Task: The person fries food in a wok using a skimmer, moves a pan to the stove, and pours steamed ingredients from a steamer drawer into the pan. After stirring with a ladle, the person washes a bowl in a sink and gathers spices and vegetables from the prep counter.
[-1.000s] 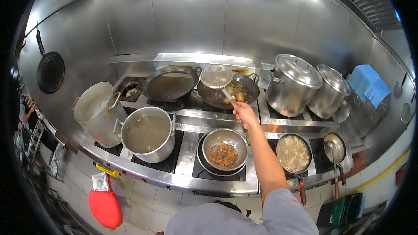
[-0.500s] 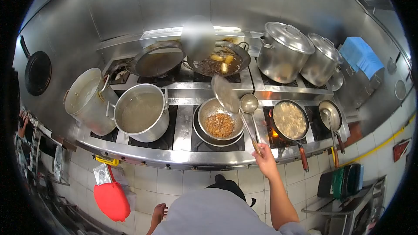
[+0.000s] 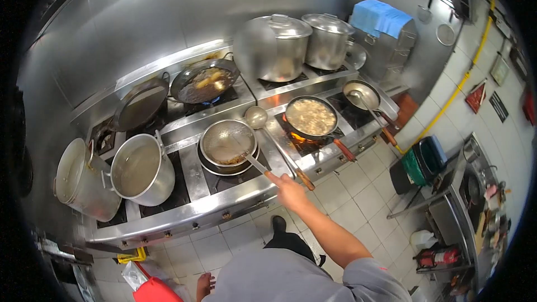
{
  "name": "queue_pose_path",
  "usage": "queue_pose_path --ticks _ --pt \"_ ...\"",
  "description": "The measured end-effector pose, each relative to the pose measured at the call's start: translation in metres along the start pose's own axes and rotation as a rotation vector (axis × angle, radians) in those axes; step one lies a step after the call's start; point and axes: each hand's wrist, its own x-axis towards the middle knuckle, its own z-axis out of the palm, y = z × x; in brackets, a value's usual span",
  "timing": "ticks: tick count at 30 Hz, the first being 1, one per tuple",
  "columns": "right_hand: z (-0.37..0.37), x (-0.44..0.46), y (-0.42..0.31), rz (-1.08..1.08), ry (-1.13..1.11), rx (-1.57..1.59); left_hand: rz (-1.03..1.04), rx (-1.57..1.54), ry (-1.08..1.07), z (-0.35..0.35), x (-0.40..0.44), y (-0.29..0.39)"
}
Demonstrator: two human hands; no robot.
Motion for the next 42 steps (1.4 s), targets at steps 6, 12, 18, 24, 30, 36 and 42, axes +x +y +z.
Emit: queue_pose_path --ticks 6,12,18,24,30,36,42 --pt "0.011 -0.002 0.004 0.087 -0.12 -0.058 0.606 1.215 0.065 -0.026 0.048 -0.077" --pt "0.019 -0.001 -0.002 -0.081 0.196 0.405 0.402 1.0 -0.013 -0.016 0.041 -0.091" --pt "0.001 0.016 -0.047 0.541 -0.411 1.336 0.146 0.482 -0.218 -0.003 0.021 -0.094" --pt "-0.005 0.014 -0.049 0.502 -0.459 1.504 -0.056 0.157 -0.076 0.032 -0.003 -0.036" --pt "0.012 -0.054 0.019 0.636 -0.549 1.454 -0.028 0.239 -0.144 0.059 0.014 -0.007" --pt "0.033 -0.191 0.16 0.945 -0.412 0.906 0.11 0.789 -0.391 0.094 0.043 0.013" --pt "0.035 -0.369 0.284 1.34 -0.261 0.602 0.135 1.001 -0.464 0.171 0.063 0.03"
